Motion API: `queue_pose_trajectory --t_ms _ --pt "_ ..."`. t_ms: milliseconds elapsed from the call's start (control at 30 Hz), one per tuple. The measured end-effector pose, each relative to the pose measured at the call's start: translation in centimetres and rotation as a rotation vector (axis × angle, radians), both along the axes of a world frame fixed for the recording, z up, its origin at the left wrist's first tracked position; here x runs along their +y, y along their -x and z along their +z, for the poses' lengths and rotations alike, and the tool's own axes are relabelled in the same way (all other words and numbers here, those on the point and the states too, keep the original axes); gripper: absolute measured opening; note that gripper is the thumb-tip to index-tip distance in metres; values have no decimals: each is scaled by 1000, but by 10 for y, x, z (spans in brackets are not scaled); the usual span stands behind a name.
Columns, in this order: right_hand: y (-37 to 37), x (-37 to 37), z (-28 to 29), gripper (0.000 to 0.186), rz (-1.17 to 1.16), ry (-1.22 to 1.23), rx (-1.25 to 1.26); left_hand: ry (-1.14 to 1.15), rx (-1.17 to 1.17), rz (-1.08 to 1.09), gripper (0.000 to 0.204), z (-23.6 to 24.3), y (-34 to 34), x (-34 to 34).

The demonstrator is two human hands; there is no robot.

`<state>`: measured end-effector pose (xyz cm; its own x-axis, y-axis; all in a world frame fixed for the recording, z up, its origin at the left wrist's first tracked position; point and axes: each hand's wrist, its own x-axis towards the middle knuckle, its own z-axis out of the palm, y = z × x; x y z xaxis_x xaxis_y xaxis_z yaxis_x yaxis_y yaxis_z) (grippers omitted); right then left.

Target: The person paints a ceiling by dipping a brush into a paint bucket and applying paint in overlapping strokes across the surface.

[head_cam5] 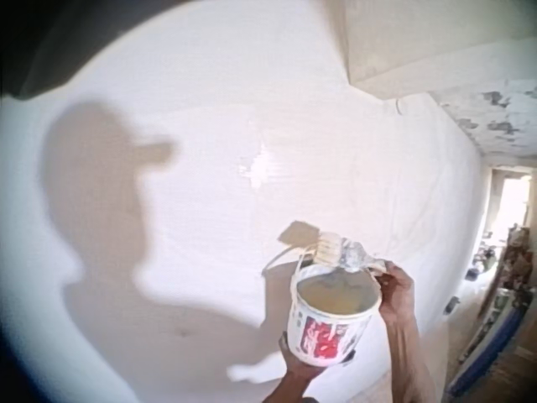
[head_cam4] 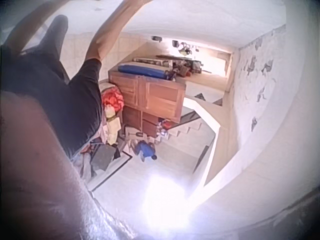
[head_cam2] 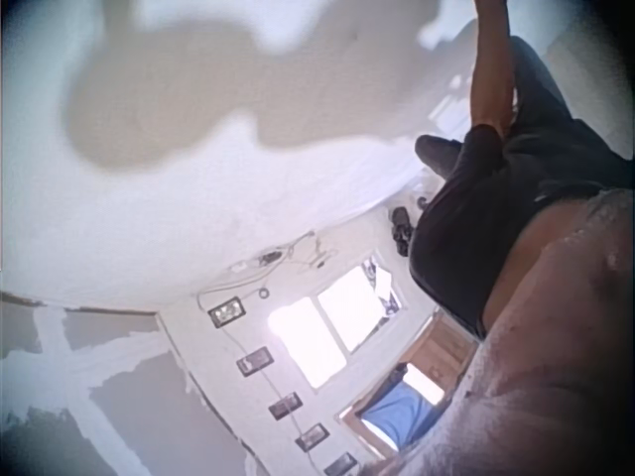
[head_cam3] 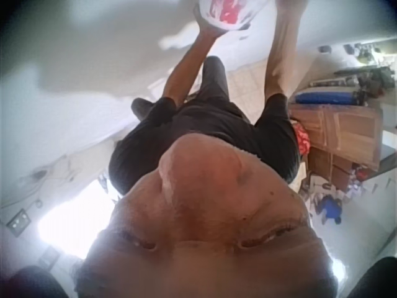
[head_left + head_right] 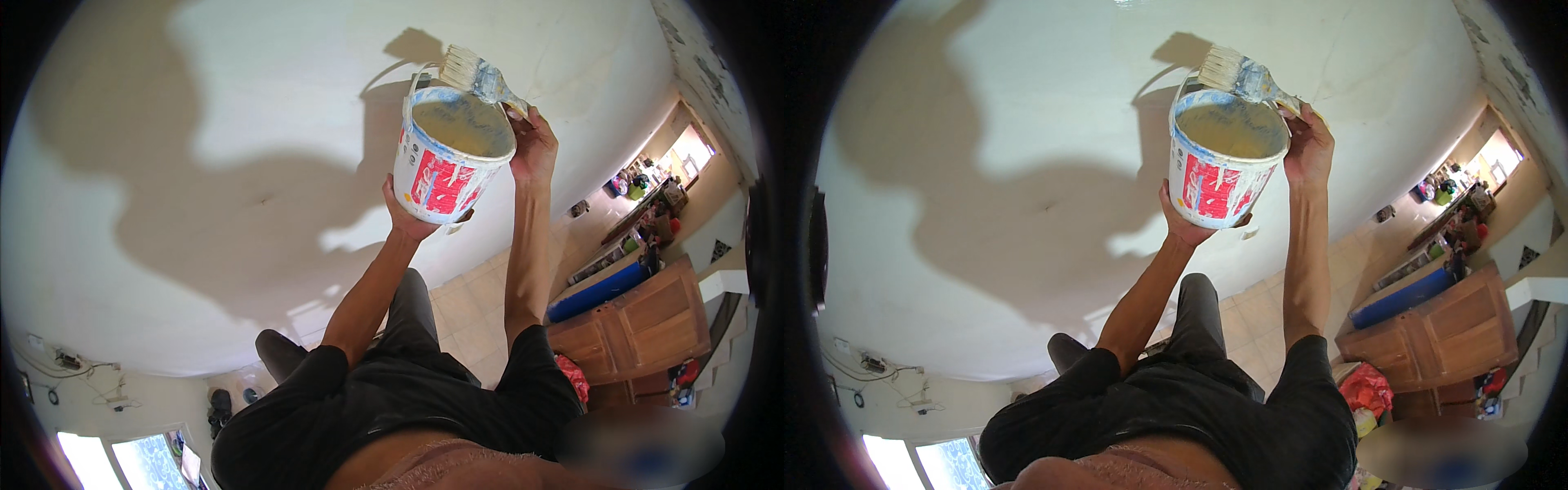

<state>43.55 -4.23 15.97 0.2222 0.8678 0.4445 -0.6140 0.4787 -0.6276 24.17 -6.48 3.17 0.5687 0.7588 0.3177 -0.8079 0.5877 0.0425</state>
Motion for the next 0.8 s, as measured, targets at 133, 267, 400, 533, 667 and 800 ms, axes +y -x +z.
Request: queue_pose_trajectory --t_ms 133,267,400,533,667,800 --pt "2 -20 10 26 -13 31 -57 -43 -160 -95 84 -1 7 -7" --pt "11 -54 21 27 -58 47 -164 -54 45 -14 86 -3 11 -27" --pt "35 -91 -1 22 5 28 -305 69 81 32 88 -32 40 -61" --pt "87 -118 -34 18 72 41 -321 68 50 84 88 -66 102 -104" --pt "120 -128 -62 20 217 85 -357 200 73 229 88 -95 143 -142" --pt "147 -135 -78 24 313 103 -416 88 51 382 86 -97 173 -169"
